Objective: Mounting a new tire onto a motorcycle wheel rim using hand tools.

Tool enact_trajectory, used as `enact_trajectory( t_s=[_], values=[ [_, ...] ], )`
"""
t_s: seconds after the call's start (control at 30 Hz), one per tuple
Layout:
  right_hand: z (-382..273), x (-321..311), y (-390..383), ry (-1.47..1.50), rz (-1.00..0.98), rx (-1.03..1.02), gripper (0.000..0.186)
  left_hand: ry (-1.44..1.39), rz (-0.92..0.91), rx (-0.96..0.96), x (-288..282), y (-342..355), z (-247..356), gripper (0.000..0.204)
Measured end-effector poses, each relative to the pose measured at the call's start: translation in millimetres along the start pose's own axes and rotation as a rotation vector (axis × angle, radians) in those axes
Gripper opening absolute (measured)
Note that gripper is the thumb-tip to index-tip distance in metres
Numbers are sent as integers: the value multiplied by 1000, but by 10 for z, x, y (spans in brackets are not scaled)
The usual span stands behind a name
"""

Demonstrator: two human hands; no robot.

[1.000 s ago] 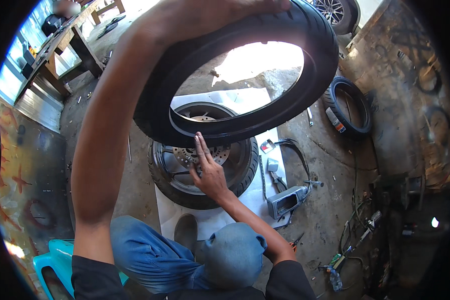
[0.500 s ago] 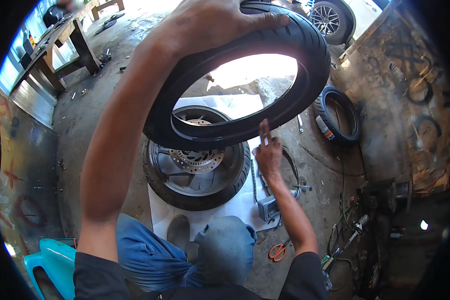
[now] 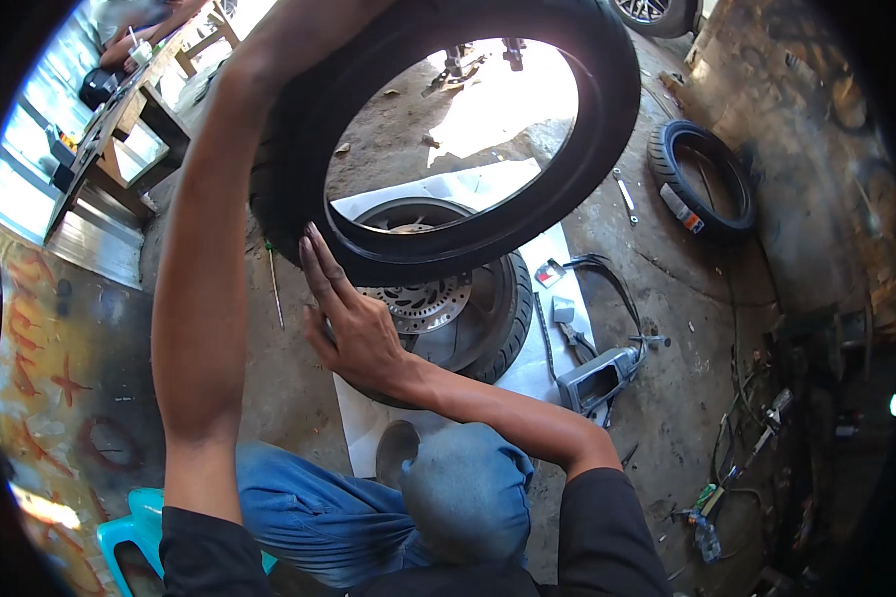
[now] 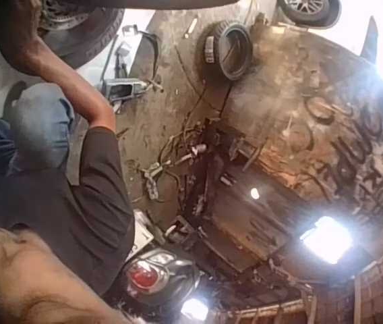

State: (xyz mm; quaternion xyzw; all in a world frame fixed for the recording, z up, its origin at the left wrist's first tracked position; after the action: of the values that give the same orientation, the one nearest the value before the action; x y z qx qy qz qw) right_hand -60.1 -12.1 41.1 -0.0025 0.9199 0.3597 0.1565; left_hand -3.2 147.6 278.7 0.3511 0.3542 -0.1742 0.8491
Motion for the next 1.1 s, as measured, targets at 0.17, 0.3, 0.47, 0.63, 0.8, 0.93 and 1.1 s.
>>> enact_trajectory(
  t_s=[0.17, 0.3, 0.47, 0.63, 0.8, 0.93, 1.1],
  values=[
    [695, 109, -808, -227, -183, 153, 77, 47, 39, -87, -92, -88, -104, 79],
    [1112, -303, -1134, -406, -47, 359, 78, -109, 16, -2, -5, -56, -103, 74],
    [765, 43, -651, -253, -83, 301, 82, -128, -48, 56, 3, -193, 230, 70],
    [404, 1, -34, 6, 33, 180, 86, -142, -51, -91, 123, 14, -23, 69],
    [656, -22, -502, -164, 20, 171, 74, -141, -50, -42, 57, -99, 31, 69],
    [897, -77, -701, -200, -85, 288, 73, -138, -6, 21, 12, -171, 178, 62],
    [199, -58, 197, -60, 82, 70, 74, -167, -46, -64, 72, -198, 214, 60]
  ],
)
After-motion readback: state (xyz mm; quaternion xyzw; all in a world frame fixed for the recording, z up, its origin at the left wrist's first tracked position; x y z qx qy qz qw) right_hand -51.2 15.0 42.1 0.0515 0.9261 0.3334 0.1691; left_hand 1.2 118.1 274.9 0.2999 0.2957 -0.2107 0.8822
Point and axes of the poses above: each hand's wrist, its own y-axis towards the middle knuckle, its own x-axis out of the palm, z = x × y, the point moved 10 cm from there along y, towards the middle knuckle, and after that the axes turned 1 degree about -x, right-handed, at the moved point
